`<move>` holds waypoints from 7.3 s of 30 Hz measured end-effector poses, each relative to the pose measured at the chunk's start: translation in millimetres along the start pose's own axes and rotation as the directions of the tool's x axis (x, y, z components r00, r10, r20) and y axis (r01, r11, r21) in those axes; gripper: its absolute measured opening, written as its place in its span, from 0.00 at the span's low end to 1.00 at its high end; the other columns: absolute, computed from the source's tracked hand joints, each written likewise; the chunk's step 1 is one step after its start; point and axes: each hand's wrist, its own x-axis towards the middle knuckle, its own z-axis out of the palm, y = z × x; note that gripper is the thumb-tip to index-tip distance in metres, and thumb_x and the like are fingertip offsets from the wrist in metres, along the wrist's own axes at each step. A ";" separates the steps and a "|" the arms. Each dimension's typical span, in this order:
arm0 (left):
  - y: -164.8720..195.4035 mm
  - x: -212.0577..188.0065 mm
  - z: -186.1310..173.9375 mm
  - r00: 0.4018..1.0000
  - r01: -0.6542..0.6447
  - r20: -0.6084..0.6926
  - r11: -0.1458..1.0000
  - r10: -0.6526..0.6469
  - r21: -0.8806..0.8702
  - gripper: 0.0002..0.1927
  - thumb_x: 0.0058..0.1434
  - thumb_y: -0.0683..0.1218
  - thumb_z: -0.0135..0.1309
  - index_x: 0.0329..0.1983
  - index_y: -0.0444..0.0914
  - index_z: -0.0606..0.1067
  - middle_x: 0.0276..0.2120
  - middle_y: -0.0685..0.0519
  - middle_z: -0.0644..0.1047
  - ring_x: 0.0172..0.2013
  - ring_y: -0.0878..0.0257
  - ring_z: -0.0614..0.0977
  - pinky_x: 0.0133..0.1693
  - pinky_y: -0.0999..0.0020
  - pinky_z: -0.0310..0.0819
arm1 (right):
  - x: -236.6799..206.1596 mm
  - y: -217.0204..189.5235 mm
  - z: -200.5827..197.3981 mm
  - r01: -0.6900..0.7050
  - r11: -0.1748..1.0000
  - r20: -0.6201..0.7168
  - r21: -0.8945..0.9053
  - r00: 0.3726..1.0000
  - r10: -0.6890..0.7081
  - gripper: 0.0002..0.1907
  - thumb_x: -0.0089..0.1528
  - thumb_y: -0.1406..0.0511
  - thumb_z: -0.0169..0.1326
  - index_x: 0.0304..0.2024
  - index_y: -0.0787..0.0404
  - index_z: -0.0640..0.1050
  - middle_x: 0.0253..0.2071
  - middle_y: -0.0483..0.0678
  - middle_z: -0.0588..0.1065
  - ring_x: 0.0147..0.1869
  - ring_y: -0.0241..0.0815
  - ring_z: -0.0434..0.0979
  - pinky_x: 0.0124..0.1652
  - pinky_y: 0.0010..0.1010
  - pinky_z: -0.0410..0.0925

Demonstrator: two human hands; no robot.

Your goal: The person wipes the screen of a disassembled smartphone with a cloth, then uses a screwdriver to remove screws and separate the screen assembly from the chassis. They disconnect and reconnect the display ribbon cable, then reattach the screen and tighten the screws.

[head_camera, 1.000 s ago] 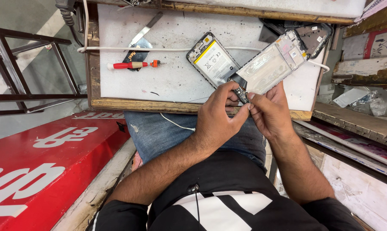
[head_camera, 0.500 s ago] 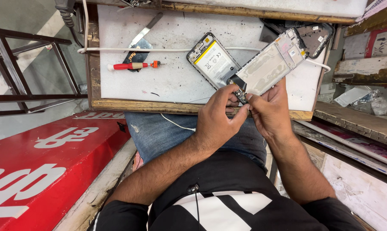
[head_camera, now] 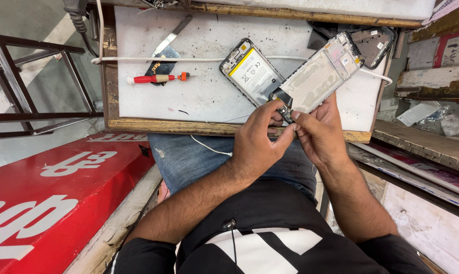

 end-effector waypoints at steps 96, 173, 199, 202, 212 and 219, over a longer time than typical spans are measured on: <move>-1.3 19.5 -66.4 0.923 -0.336 0.372 0.670 0.096 0.662 0.22 0.66 0.48 0.55 0.64 0.46 0.74 0.26 0.53 0.77 0.23 0.58 0.82 0.23 0.60 0.77 | 71.8 -102.9 9.6 0.662 -0.086 0.631 -0.744 0.740 0.231 0.47 0.42 0.61 0.73 0.62 0.58 0.69 0.64 0.59 0.68 0.74 0.58 0.61 0.67 0.47 0.62; -3.1 22.7 -44.5 0.989 -0.021 0.141 0.915 -0.040 0.403 0.06 0.67 0.46 0.55 0.40 0.38 0.79 0.28 0.48 0.81 0.33 0.51 0.83 0.36 0.54 0.77 | -7.3 11.1 -25.8 0.554 -0.168 0.579 -0.816 0.788 -0.210 0.16 0.61 0.61 0.66 0.52 0.48 0.83 0.67 0.48 0.73 0.77 0.56 0.62 0.74 0.61 0.48; 6.9 1.9 -28.5 0.920 -0.389 0.235 0.672 0.313 0.630 0.13 0.66 0.42 0.55 0.52 0.37 0.79 0.56 0.44 0.74 0.64 0.45 0.70 0.61 0.43 0.65 | 33.9 -89.2 -20.0 0.575 -0.519 0.540 -0.632 0.808 0.237 0.44 0.54 0.65 0.58 0.73 0.44 0.62 0.74 0.50 0.61 0.81 0.64 0.43 0.72 0.62 0.39; 2.4 0.5 -27.8 0.921 -0.383 0.208 0.676 0.329 0.629 0.12 0.67 0.43 0.55 0.53 0.38 0.79 0.57 0.45 0.74 0.64 0.46 0.69 0.62 0.42 0.64 | 47.3 -99.6 -6.2 0.636 -0.581 0.531 -0.508 0.762 0.371 0.47 0.52 0.57 0.61 0.74 0.39 0.60 0.72 0.48 0.63 0.79 0.58 0.46 0.73 0.59 0.39; -9.2 -3.8 -23.8 0.917 -0.368 0.120 0.693 0.379 0.620 0.12 0.67 0.45 0.59 0.53 0.39 0.78 0.53 0.48 0.78 0.64 0.48 0.72 0.65 0.40 0.60 | 26.5 -145.6 33.8 0.697 -0.561 0.521 -0.446 0.712 0.470 0.47 0.49 0.46 0.64 0.69 0.45 0.66 0.57 0.54 0.77 0.58 0.54 0.78 0.54 0.45 0.72; -14.3 1.3 -24.2 0.876 -0.420 0.026 0.736 0.481 0.531 0.09 0.67 0.38 0.60 0.49 0.36 0.77 0.45 0.49 0.81 0.57 0.53 0.80 0.64 0.48 0.66 | 24.5 -172.7 75.3 0.418 -0.665 -0.009 -0.619 0.843 0.538 0.32 0.65 0.47 0.54 0.72 0.30 0.66 0.42 0.39 0.85 0.35 0.36 0.87 0.41 0.24 0.80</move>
